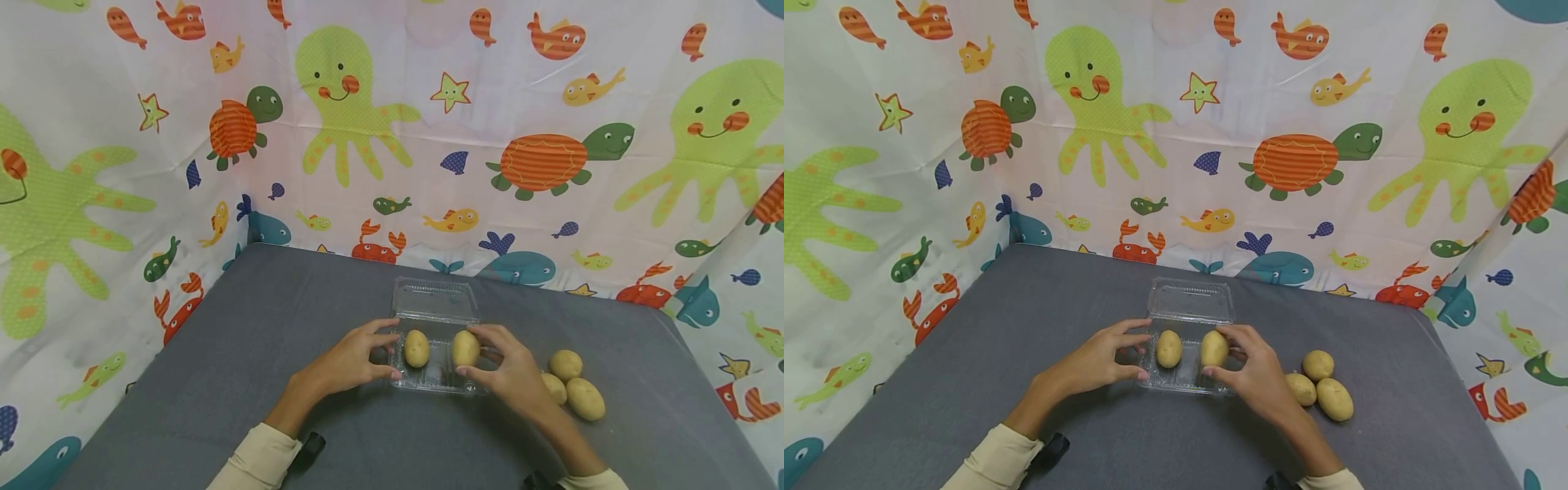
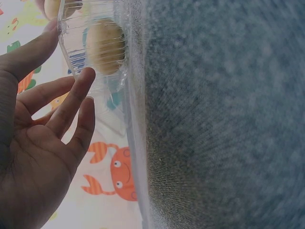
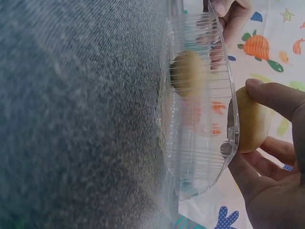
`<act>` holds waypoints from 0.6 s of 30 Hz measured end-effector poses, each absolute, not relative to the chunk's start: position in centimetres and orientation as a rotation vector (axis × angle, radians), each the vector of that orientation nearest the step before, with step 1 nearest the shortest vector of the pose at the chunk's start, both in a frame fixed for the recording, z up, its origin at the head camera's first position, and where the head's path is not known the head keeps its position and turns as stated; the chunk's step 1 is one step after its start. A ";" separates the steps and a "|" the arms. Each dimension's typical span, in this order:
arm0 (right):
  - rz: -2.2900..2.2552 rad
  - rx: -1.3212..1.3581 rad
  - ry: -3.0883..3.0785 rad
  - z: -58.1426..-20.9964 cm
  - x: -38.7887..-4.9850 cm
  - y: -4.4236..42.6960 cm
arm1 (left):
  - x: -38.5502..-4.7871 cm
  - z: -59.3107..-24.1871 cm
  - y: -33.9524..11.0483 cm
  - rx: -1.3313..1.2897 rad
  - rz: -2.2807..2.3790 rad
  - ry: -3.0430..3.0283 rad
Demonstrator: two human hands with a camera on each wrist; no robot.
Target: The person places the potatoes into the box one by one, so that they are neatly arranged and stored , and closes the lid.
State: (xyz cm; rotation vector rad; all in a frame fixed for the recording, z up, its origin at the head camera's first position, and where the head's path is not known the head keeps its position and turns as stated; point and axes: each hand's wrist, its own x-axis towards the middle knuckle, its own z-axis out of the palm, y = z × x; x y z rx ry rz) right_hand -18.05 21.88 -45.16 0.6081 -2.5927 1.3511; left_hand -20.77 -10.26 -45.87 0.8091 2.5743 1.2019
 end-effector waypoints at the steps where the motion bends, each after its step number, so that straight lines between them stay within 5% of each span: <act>1: 1.357 0.614 -2.591 -45.2 -18.1 21.8 | -20.8 -45.9 -10.3 0.809 1.202 2.574; 18: 1.355 0.621 -2.638 -45.7 -18.5 20.9 | -20.8 -45.9 -10.2 0.798 1.213 2.570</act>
